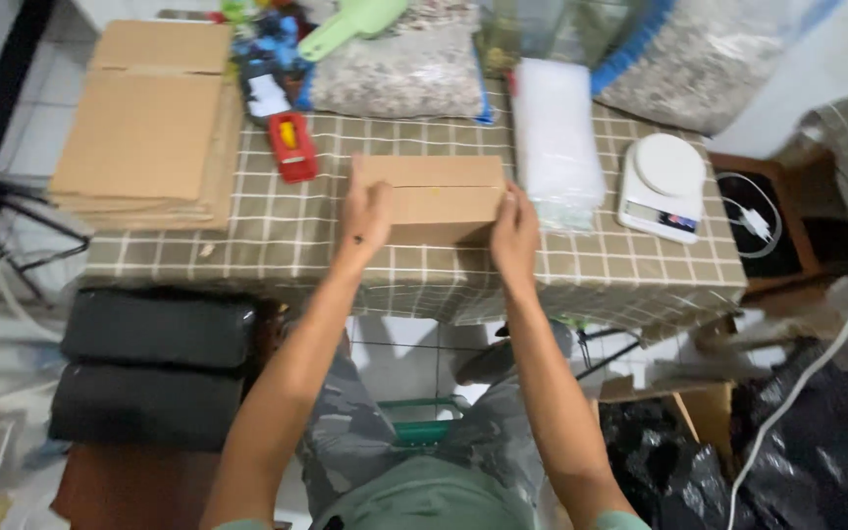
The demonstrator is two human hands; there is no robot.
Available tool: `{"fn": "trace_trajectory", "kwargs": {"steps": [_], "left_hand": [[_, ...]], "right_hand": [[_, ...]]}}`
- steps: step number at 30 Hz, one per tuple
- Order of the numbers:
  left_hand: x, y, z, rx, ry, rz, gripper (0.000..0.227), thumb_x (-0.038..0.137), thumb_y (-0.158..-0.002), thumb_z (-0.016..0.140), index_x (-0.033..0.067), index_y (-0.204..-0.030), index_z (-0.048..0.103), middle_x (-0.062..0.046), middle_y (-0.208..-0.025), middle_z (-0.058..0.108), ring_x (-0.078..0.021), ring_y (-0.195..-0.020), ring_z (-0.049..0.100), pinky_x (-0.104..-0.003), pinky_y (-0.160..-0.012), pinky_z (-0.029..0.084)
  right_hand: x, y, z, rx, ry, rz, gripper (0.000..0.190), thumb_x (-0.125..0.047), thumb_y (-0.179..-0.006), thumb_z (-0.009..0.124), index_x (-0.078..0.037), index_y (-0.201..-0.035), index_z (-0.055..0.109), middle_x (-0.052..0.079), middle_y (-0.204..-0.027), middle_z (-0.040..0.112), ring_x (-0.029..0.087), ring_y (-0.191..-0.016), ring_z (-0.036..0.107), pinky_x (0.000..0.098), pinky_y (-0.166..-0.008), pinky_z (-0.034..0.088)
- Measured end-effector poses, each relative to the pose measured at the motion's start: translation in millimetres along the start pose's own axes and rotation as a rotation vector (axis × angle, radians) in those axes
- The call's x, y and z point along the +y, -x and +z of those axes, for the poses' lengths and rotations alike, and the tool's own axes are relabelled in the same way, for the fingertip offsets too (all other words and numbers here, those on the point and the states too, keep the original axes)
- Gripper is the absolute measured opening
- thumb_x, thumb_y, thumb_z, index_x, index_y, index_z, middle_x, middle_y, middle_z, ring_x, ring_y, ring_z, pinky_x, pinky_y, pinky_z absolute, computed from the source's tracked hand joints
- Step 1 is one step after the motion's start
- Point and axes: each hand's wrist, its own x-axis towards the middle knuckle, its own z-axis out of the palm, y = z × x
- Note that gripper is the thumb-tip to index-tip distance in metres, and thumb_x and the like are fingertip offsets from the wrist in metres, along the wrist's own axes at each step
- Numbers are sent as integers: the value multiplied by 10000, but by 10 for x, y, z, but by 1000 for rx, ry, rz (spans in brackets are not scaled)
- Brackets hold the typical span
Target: The person assembles a small cardboard box, places a black item inside, and seals it with tape. They then wrap the sealed box in black bubble wrap and secure it with tape before placing it on a stack of similar packages.
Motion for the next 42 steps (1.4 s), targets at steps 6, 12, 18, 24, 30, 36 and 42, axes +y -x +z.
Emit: {"fn": "trace_trajectory", "kwargs": {"steps": [6,12,18,24,30,36,42], "left_hand": [[538,30,-75,-119,77,-51,797,217,-947,536,16,-1634,186,-342,-1636,246,-454,-1529,226,-538,-1291,136],[350,-306,-105,-181,93,44,803,145,-906,552,13,-1625,220,-308,-1633,292,-389,-1537,258,-510,-1291,167],[34,-444,-40,-185,148,63,769,95,-936,551,-27,-1621,224,-318,-1645,259,-395,-1546,237,-501,-1291,162],[173,-361,-131,-115,135,89,790,202,-1012,599,51,-1663,178,-230,-1700,161,-332,-1575,149,-473,-1296,106],[796,-103,-133,148,-153,599,751,113,-869,706,-13,-1543,401,-263,-1522,453,-426,-1447,392,-505,-1232,196],[2224,818,531,2,39,743,617,42,-897,618,18,-1476,405,-204,-1468,520,-406,-1382,561,-471,-1062,462],[2296,1613,1976,-359,365,954,218,33,-1048,589,-154,-1159,575,-249,-1031,570,-310,-742,588,-413,-764,493]], "right_hand": [[-457,94,50,6,-2,29,506,-265,-1132,378,105,-1441,534,399,-1432,508,529,-1397,409,580,-1202,263],[-101,-144,195,-27,122,48,528,-329,-1107,526,40,-1484,511,328,-1463,519,472,-1398,449,552,-1191,319],[-2,-176,149,-71,135,166,604,-475,-1098,498,-40,-1517,498,263,-1497,518,423,-1405,463,541,-1190,347],[-67,275,-345,-24,-194,51,507,-323,-1156,366,-20,-1563,360,360,-1437,525,523,-1286,547,588,-1069,479],[764,847,-1575,196,-206,112,326,-83,-1078,533,-91,-1404,525,193,-1248,698,277,-918,754,343,-747,630],[1805,1797,-3237,163,168,397,299,-221,-997,623,-95,-1268,619,84,-1005,743,139,-753,695,293,-682,556],[2602,2950,-4486,193,519,909,838,-436,-961,577,-84,-1606,174,86,-1031,773,346,-1001,717,407,-887,483]]}}
